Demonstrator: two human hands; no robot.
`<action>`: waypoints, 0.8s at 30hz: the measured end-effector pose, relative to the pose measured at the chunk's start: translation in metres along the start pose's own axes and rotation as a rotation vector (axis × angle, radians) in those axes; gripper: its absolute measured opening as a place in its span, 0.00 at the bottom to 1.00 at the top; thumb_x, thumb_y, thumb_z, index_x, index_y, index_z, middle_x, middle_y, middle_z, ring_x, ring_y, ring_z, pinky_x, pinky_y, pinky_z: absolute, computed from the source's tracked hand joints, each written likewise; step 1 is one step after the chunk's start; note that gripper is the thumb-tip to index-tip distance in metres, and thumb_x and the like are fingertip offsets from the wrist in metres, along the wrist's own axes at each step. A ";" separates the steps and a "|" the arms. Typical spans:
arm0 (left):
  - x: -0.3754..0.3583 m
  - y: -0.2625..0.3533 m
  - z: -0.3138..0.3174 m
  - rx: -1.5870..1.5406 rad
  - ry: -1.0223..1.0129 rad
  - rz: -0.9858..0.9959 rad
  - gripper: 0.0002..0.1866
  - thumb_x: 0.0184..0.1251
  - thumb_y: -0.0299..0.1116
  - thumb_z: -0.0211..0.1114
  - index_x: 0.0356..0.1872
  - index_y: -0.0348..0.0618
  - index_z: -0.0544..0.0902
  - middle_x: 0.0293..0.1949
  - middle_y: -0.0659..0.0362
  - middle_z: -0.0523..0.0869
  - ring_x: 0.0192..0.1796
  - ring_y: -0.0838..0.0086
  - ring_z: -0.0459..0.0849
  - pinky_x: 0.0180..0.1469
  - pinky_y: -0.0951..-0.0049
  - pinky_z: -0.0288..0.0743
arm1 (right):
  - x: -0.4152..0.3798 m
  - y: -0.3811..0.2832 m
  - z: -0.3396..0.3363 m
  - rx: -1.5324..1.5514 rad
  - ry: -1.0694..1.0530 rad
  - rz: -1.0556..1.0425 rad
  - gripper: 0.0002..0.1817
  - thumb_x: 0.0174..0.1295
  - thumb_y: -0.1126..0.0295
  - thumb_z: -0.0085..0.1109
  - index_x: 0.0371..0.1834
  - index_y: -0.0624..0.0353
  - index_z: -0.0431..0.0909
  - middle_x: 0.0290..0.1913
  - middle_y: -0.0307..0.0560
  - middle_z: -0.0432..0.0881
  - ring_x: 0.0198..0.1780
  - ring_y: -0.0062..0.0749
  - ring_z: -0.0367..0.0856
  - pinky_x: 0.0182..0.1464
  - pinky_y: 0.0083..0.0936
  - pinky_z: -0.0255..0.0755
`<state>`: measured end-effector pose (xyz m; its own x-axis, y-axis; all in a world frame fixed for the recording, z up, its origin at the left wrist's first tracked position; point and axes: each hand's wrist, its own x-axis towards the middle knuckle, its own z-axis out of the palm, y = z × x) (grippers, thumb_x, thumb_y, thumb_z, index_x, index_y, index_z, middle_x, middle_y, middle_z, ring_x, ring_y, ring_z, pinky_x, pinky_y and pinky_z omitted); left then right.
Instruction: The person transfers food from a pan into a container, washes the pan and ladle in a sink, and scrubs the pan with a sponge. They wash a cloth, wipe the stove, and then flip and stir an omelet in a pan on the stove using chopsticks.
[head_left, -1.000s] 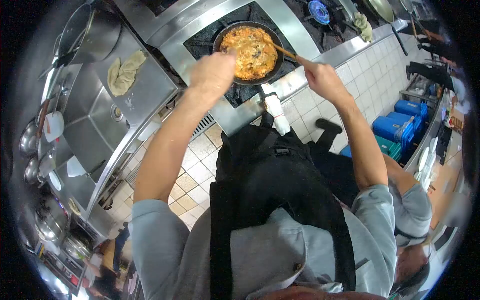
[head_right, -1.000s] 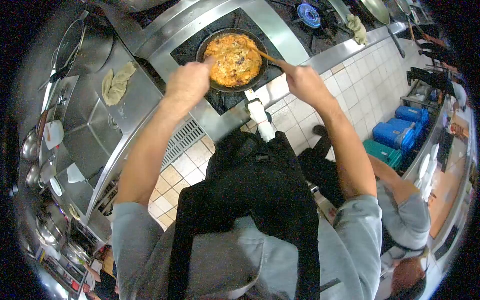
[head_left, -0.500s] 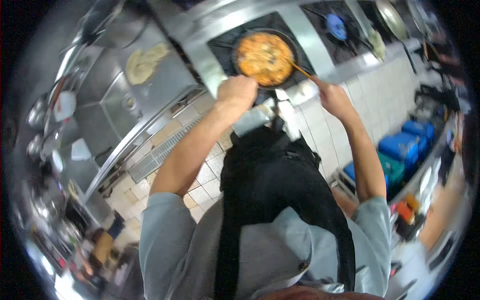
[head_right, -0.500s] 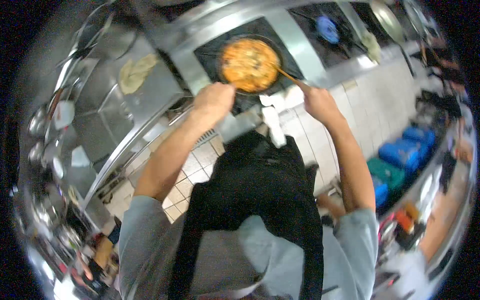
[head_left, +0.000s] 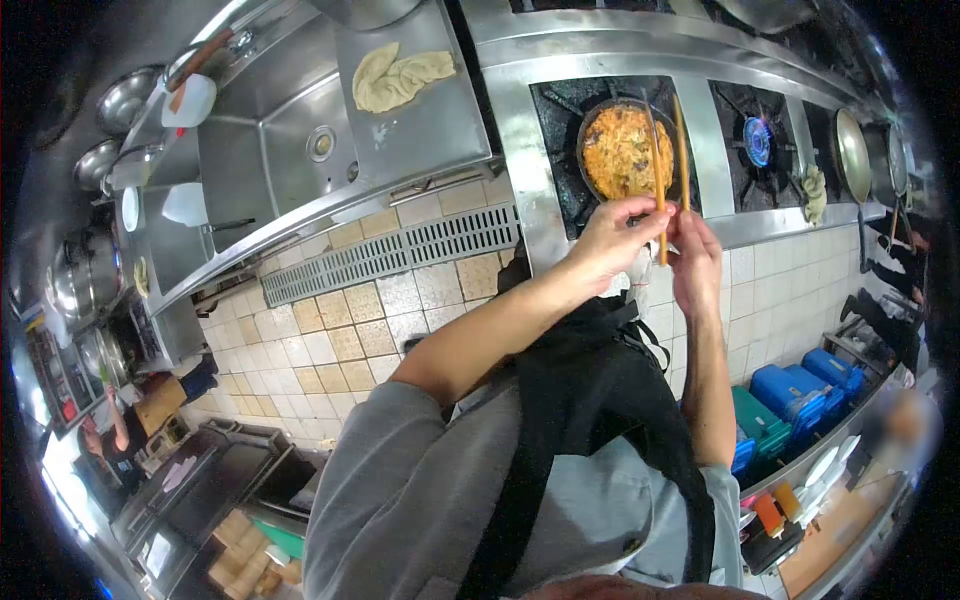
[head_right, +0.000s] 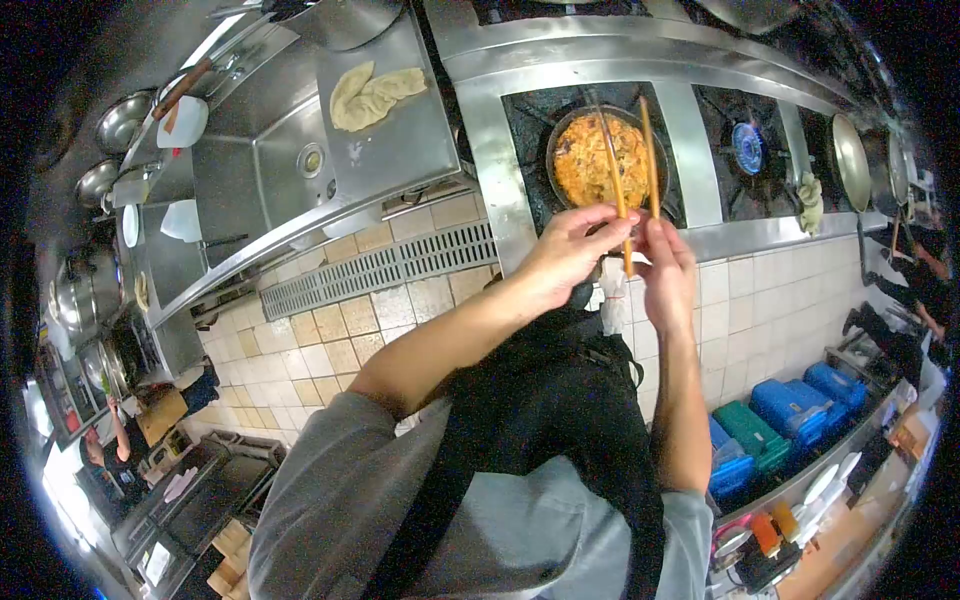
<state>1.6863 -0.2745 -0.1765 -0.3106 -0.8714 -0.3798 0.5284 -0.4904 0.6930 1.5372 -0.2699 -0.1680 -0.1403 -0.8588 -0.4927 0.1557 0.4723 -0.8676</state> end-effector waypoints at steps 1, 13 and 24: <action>-0.001 0.004 0.006 -0.113 0.018 0.013 0.11 0.74 0.32 0.64 0.50 0.35 0.85 0.45 0.61 0.86 0.47 0.80 0.81 0.46 0.79 0.77 | 0.002 -0.001 0.014 0.060 0.006 0.018 0.19 0.77 0.60 0.50 0.59 0.62 0.79 0.34 0.32 0.80 0.37 0.16 0.80 0.31 0.19 0.79; 0.071 0.113 -0.217 1.543 0.812 0.674 0.40 0.72 0.59 0.55 0.69 0.32 0.68 0.67 0.41 0.74 0.73 0.47 0.67 0.77 0.38 0.37 | -0.019 0.011 -0.008 0.140 -0.072 0.019 0.16 0.77 0.61 0.51 0.59 0.61 0.75 0.27 0.30 0.70 0.17 0.10 0.55 0.18 0.12 0.50; -0.001 0.078 -0.312 2.009 0.720 0.560 0.29 0.71 0.48 0.57 0.66 0.39 0.74 0.68 0.44 0.71 0.69 0.46 0.69 0.67 0.39 0.62 | -0.074 0.043 -0.063 -0.092 0.145 0.100 0.16 0.76 0.57 0.54 0.54 0.57 0.77 0.25 0.28 0.70 0.17 0.09 0.59 0.18 0.12 0.53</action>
<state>1.9742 -0.3165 -0.3131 0.0486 -0.9650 0.2579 -0.9909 -0.0141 0.1341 1.4924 -0.1735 -0.1731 -0.2691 -0.7725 -0.5751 0.0865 0.5754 -0.8133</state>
